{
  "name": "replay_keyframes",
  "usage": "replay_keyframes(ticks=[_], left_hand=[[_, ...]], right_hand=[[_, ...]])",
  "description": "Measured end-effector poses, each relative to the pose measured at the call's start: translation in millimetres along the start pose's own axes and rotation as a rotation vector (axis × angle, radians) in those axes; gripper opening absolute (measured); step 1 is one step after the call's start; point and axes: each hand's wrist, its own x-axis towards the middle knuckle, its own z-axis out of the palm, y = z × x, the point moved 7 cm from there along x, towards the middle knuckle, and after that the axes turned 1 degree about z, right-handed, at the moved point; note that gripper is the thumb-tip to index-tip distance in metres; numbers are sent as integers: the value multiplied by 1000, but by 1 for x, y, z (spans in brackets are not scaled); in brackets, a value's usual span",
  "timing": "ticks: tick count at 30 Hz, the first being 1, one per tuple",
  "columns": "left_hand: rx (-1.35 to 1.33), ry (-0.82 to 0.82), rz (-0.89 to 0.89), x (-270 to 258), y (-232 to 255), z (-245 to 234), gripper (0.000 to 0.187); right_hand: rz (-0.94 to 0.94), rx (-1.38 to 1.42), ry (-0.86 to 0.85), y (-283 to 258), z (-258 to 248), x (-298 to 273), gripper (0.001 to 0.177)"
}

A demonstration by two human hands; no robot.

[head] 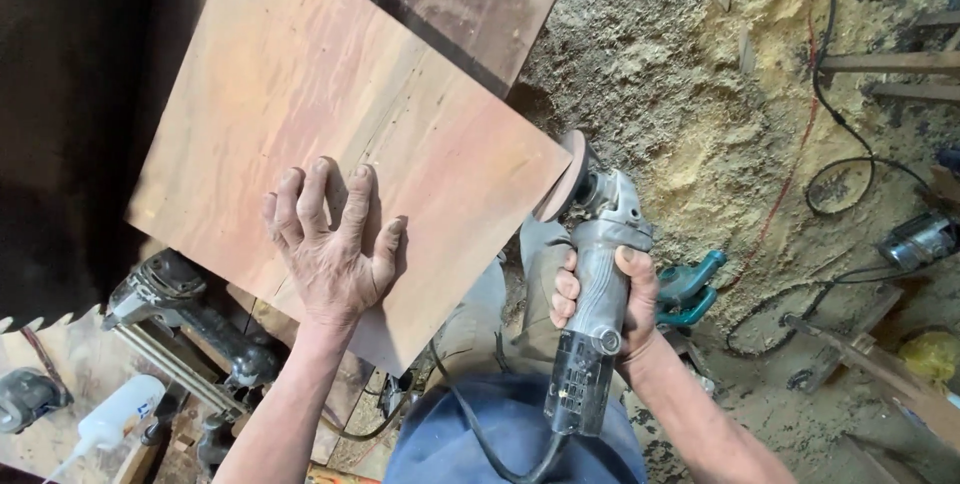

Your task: Marking, nailing wooden strips, and sanding a wooden board in a workshop environment.

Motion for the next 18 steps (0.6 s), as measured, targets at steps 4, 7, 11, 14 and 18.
replay_keyframes(ticks=[4, 7, 11, 14, 18], left_hand=[[-4, 10, -17, -1, -1, -2, 58], [-20, 14, 0, 1, 0, -3, 57], [-23, 16, 0, 0, -1, -1, 58], [-16, 13, -4, 0, -2, 0, 58], [-15, -2, -8, -1, -4, 3, 59]], right_hand=[[-44, -39, 11, -1, 1, -2, 61], [-68, -73, 10, -7, 9, -5, 59], [-50, -103, -3, -11, 2, -6, 58], [-39, -169, 16, -23, -8, -5, 57], [-15, -221, 29, -48, -18, -6, 59]])
